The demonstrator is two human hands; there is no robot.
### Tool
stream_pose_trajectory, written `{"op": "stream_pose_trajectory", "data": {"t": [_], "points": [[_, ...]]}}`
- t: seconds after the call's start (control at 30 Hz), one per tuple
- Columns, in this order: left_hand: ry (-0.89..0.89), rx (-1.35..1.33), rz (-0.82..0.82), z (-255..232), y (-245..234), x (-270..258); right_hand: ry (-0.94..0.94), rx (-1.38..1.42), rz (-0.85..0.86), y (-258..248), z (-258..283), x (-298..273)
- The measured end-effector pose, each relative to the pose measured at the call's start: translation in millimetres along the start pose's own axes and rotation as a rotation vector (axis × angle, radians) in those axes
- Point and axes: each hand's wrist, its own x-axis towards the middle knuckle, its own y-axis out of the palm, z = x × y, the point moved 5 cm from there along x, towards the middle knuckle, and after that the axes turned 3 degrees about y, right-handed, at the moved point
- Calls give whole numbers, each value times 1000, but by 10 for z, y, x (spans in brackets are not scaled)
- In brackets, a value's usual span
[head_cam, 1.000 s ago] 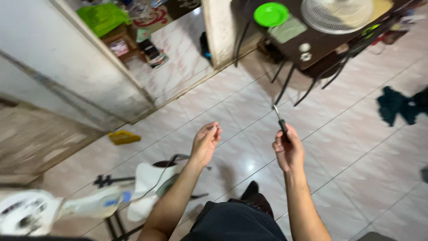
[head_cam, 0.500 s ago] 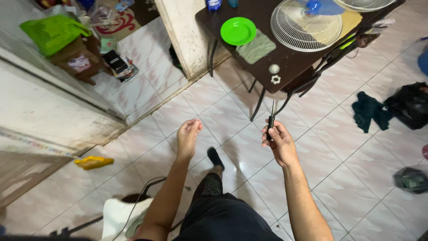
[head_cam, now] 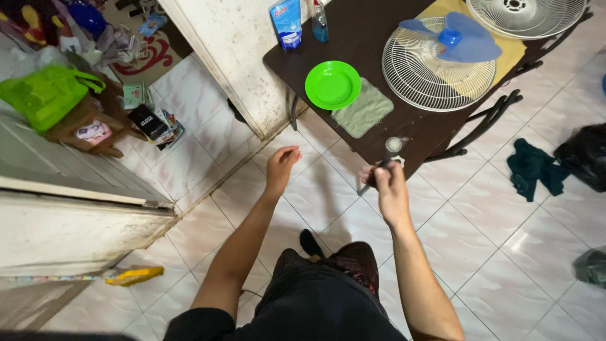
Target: The person uses a screwdriver to remove multiple screws from the rear and side of a white electric fan motor housing. Screws are placed into a green bowl on a nearby table. The person continues unscrewing the housing but does not fully separate the components within the clip.
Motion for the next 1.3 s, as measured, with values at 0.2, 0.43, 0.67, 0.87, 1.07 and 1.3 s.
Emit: {"op": "stream_pose_trajectory", "data": {"t": [0.2, 0.43, 0.67, 0.87, 1.07, 1.3], "points": [[-8, 147, 49, 403, 285, 1161, 197, -51, -141, -69, -27, 922], [82, 702, 3, 888, 524, 2117, -347, -736, -85, -329, 284, 1931], [191, 1210, -15, 1170, 942, 2592, 244, -99, 37, -661, -352, 2624], [91, 1303, -10, 1393, 1171, 2760, 256, -175, 98, -1004, -439, 2867], [95, 1063, -142, 1409, 974, 2559, 263, -49, 120, -975, -387, 3052], [330, 1017, -346, 744, 149, 1640, 194, 24, 234, -267, -385, 3085]]}}
